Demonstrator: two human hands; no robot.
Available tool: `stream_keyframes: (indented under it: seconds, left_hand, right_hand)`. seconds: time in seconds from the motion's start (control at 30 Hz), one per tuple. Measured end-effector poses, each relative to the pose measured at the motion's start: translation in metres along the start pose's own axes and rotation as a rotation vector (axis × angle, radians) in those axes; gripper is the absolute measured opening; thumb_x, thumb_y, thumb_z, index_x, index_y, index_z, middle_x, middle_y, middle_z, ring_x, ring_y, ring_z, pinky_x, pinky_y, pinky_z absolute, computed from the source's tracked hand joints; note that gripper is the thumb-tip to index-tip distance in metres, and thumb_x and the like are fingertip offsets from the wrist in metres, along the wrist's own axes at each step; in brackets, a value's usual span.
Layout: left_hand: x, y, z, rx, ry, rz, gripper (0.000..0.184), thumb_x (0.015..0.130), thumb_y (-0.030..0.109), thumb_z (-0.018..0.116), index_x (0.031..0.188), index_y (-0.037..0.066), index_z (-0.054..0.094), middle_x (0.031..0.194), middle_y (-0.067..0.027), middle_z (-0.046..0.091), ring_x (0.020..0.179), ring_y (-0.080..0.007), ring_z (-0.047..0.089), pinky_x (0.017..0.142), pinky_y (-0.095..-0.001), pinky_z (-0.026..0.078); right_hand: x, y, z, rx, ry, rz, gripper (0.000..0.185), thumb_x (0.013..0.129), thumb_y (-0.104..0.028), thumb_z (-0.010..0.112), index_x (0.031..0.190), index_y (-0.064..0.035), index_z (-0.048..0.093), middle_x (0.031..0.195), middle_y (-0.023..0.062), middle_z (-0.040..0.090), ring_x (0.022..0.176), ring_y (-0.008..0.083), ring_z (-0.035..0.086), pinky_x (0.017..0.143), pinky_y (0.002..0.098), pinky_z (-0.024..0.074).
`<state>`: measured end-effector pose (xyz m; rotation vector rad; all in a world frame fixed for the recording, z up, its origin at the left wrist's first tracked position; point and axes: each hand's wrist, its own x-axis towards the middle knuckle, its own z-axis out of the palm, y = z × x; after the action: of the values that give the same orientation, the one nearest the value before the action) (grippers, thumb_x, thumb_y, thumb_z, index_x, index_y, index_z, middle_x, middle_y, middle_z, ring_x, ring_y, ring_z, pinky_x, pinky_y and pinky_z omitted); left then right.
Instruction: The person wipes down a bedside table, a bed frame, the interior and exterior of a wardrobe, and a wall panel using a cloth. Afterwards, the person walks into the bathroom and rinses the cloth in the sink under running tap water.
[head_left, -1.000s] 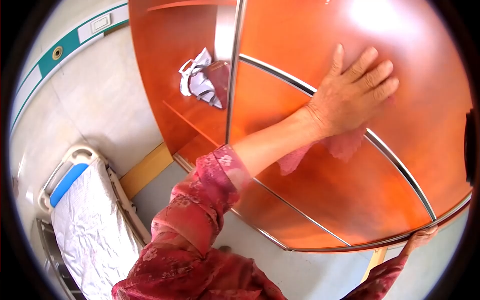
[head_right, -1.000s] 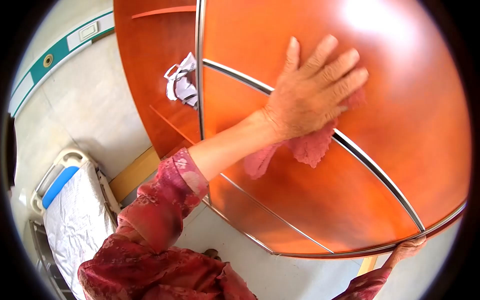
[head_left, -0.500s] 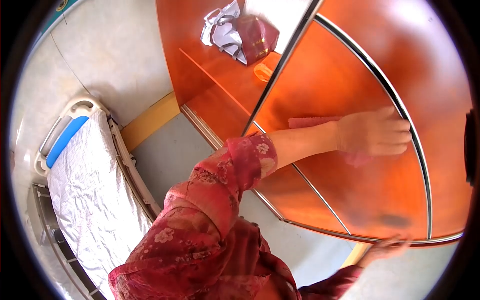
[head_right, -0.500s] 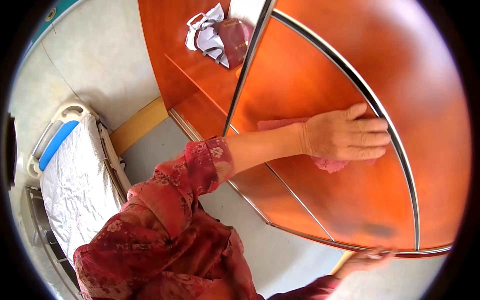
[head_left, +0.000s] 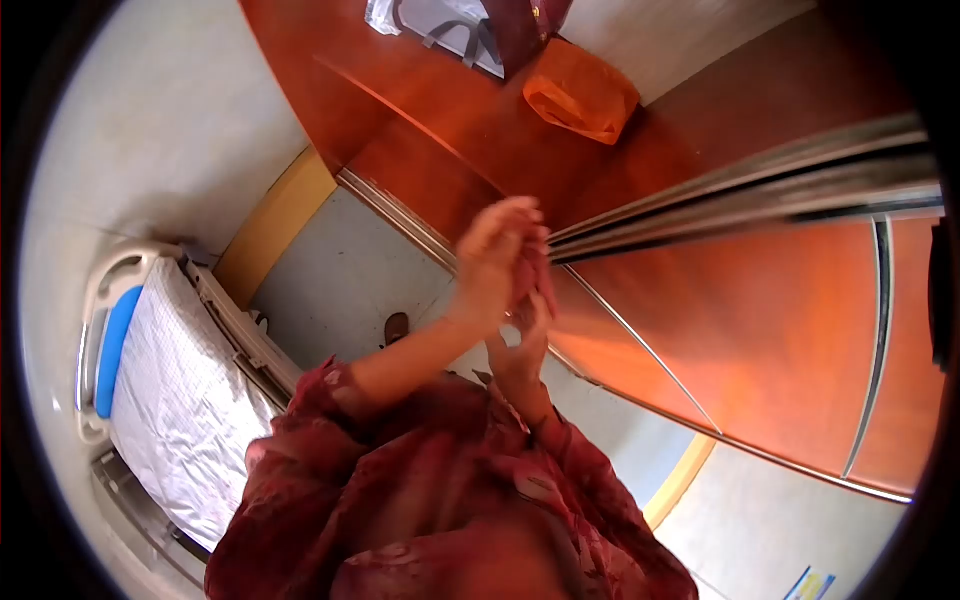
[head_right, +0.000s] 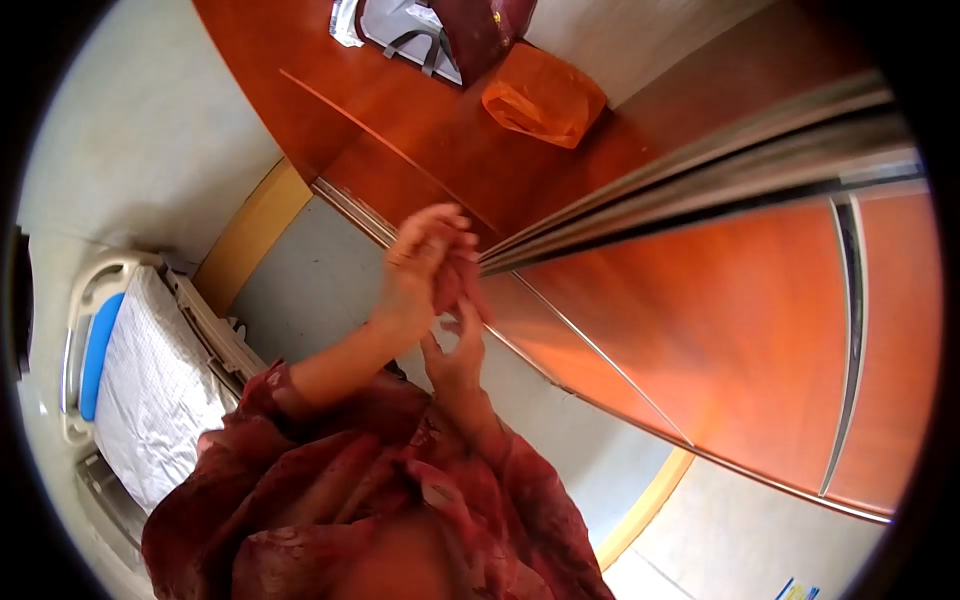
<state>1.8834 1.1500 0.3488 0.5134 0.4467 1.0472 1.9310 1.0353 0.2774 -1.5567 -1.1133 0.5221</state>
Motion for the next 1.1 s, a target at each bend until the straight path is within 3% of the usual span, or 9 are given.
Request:
stream_keyframes:
  seconds: [0.23, 0.43, 0.53, 0.6, 0.7, 0.83, 1.0, 1.03, 1.1]
  left_hand:
    - [0.074, 0.096, -0.113, -0.286, 0.058, -0.11, 0.036, 0.097, 0.027, 0.053, 0.128, 0.009, 0.05, 0.12, -0.008, 0.057, 0.112, -0.0212, 0.054, 0.096, -0.036, 0.044]
    - [0.076, 0.228, -0.276, 0.523, 0.49, 0.043, 0.048, 0.094, 0.028, 0.059, 0.136, 0.007, 0.049, 0.13, -0.0069, 0.055, 0.123, -0.0213, 0.051, 0.103, -0.0403, 0.039]
    - [0.027, 0.296, -0.415, 0.709, 0.751, 0.092, 0.047, 0.093, 0.028, 0.059, 0.133, 0.003, 0.051, 0.124, -0.0086, 0.058, 0.113, -0.0188, 0.055, 0.096, -0.0358, 0.042]
    - [-0.036, 0.327, -0.514, 1.19, 0.667, 0.31, 0.049, 0.093, 0.029, 0.056, 0.133, 0.001, 0.05, 0.123, -0.0101, 0.058, 0.113, -0.0184, 0.054, 0.093, -0.0313, 0.043]
    - [-0.136, 0.339, -0.641, 2.085, 1.17, -0.229, 0.067, 0.089, 0.043, 0.058, 0.137, -0.001, 0.045, 0.137, -0.0281, 0.046, 0.126, -0.0411, 0.046, 0.105, -0.0467, 0.037]
    - [-0.225, 0.294, -0.714, 1.668, 1.428, -0.738, 0.09, 0.083, 0.057, 0.06, 0.142, -0.005, 0.035, 0.143, -0.0273, 0.041, 0.133, -0.0407, 0.039, 0.109, -0.0459, 0.033]
    - [-0.239, 0.23, -0.7, 1.035, 1.261, -0.756, 0.084, 0.083, 0.042, 0.065, 0.144, -0.005, 0.032, 0.146, -0.0238, 0.039, 0.134, -0.0359, 0.039, 0.108, -0.0446, 0.033]
    - [-0.237, 0.222, -0.693, 1.037, 1.241, -0.75, 0.08, 0.084, 0.039, 0.064, 0.145, -0.003, 0.033, 0.147, -0.0229, 0.038, 0.134, -0.0359, 0.038, 0.108, -0.0439, 0.033]
    - [-0.239, 0.222, -0.71, 1.075, 1.108, -0.665, 0.075, 0.086, 0.036, 0.062, 0.143, -0.004, 0.035, 0.147, -0.0234, 0.037, 0.134, -0.0359, 0.038, 0.108, -0.043, 0.033]
  right_hand:
    - [0.13, -0.015, 0.109, 0.096, -0.082, 0.078, 0.046, 0.088, -0.01, 0.057, 0.131, -0.0023, 0.045, 0.128, 0.0146, 0.054, 0.119, 0.0245, 0.054, 0.102, 0.0339, 0.0395]
    - [0.266, 0.054, 0.088, -0.2, 0.678, 0.038, 0.047, 0.084, -0.005, 0.053, 0.13, 0.0009, 0.045, 0.124, 0.0225, 0.054, 0.115, 0.0327, 0.053, 0.1, 0.0392, 0.0397]
    - [0.276, 0.12, 0.081, -0.32, 0.666, 0.061, 0.05, 0.084, -0.005, 0.057, 0.132, -0.003, 0.045, 0.126, 0.0241, 0.051, 0.117, 0.039, 0.052, 0.1, 0.0409, 0.0407]
    - [0.267, 0.148, 0.083, -0.86, 0.379, 0.65, 0.052, 0.084, -0.02, 0.064, 0.132, -0.0089, 0.046, 0.126, 0.0243, 0.048, 0.115, 0.0428, 0.053, 0.096, 0.044, 0.0445]
    - [0.267, 0.118, 0.113, -1.018, 0.117, 0.622, 0.069, 0.079, -0.044, 0.069, 0.136, -0.0135, 0.043, 0.13, 0.0252, 0.044, 0.114, 0.0468, 0.052, 0.094, 0.0459, 0.0473]
    - [0.295, 0.12, 0.146, -0.998, -0.012, 0.422, 0.071, 0.079, -0.053, 0.066, 0.133, -0.0133, 0.046, 0.13, 0.0229, 0.044, 0.113, 0.0454, 0.052, 0.092, 0.0477, 0.0476]
    - [0.325, 0.215, 0.277, -0.917, -0.392, -0.356, 0.042, 0.081, -0.032, 0.064, 0.116, -0.0087, 0.064, 0.121, 0.0152, 0.056, 0.102, 0.0397, 0.056, 0.092, 0.0466, 0.0458]
    - [0.325, 0.116, 0.299, -0.69, -0.559, 0.07, 0.04, 0.079, -0.014, 0.058, 0.118, -0.0059, 0.064, 0.119, 0.0174, 0.059, 0.101, 0.0367, 0.058, 0.093, 0.0425, 0.0458]
    - [0.313, 0.089, 0.341, -0.134, -0.534, 0.013, 0.045, 0.077, 0.001, 0.044, 0.116, -0.006, 0.065, 0.113, 0.0219, 0.063, 0.11, 0.0331, 0.058, 0.097, 0.0359, 0.0445]
